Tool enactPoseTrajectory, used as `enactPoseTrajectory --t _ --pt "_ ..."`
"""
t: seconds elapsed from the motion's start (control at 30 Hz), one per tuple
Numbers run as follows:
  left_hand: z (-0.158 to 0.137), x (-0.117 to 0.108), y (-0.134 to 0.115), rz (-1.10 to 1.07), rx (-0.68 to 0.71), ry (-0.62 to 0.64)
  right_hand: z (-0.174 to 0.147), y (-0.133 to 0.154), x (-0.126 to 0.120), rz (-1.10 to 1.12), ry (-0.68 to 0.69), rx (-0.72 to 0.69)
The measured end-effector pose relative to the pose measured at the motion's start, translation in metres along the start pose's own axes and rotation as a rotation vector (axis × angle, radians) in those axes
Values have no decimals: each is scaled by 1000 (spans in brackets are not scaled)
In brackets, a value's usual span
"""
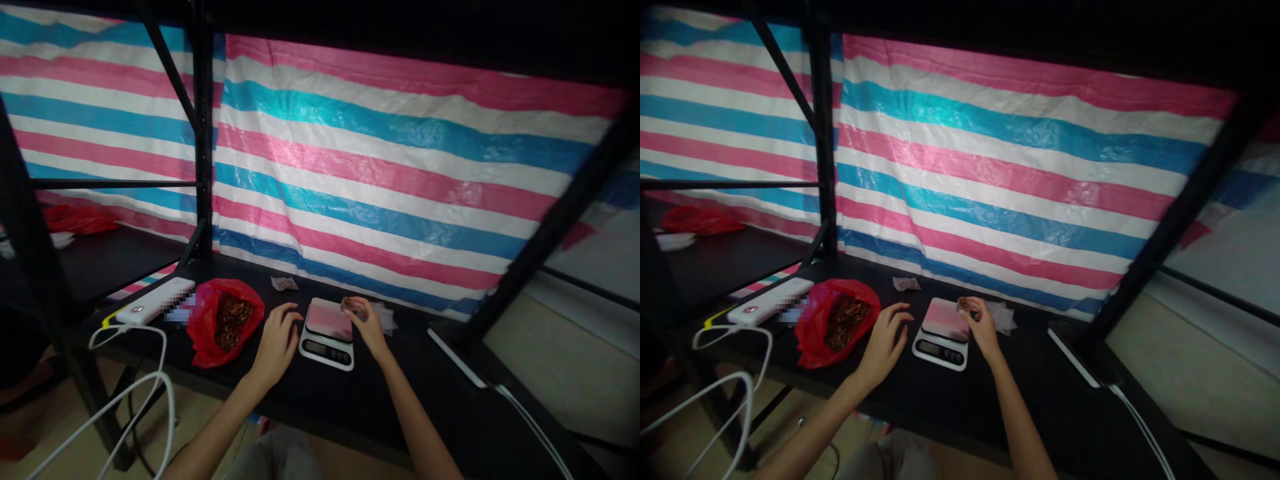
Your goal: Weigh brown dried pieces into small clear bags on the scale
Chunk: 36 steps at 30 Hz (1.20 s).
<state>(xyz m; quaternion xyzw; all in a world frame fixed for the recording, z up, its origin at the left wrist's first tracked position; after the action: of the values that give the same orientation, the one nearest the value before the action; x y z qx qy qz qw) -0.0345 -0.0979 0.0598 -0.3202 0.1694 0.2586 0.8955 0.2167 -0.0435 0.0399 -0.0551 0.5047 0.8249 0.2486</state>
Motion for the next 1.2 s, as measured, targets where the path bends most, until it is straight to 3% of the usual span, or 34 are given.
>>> enactPoseTrajectory --t 0.17,0.3,0.4,0.53,0.77,1.03,1.1,1.2 --pt "56 82 -19 10 60 293 -12 -39 -62 -129 -214 66" --pt "85 162 -46 162 86 523 -22 -50 -90 -249 -328 125" --pt "92 213 -56 245 13 635 -29 -52 -92 -260 -264 168" --pt "95 254 -57 271 -109 629 -35 -53 -86 -319 -149 213" --pt "92 276 -48 327 -227 588 -36 -50 -81 -649 -51 248" --pt "105 278 -35 205 -277 616 -41 -47 -75 -718 -14 255" --pt "111 266 -29 75 -285 514 -43 -45 -76 -710 -17 253" --pt "121 226 -23 -261 -252 168 -46 -43 -81 -656 -48 251"
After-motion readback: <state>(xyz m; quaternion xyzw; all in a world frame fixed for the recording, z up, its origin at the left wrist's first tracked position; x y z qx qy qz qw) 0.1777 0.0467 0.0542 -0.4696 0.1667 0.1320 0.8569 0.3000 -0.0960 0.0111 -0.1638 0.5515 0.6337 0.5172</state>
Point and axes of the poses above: each hand's wrist, its own z-axis towards the middle knuckle, its own x-axis out of the palm, y = z × x, the point moved 5 cm from there along z, towards the middle knuckle, and after that the axes turned 2 degrees about -y, right-handed, at the moved point
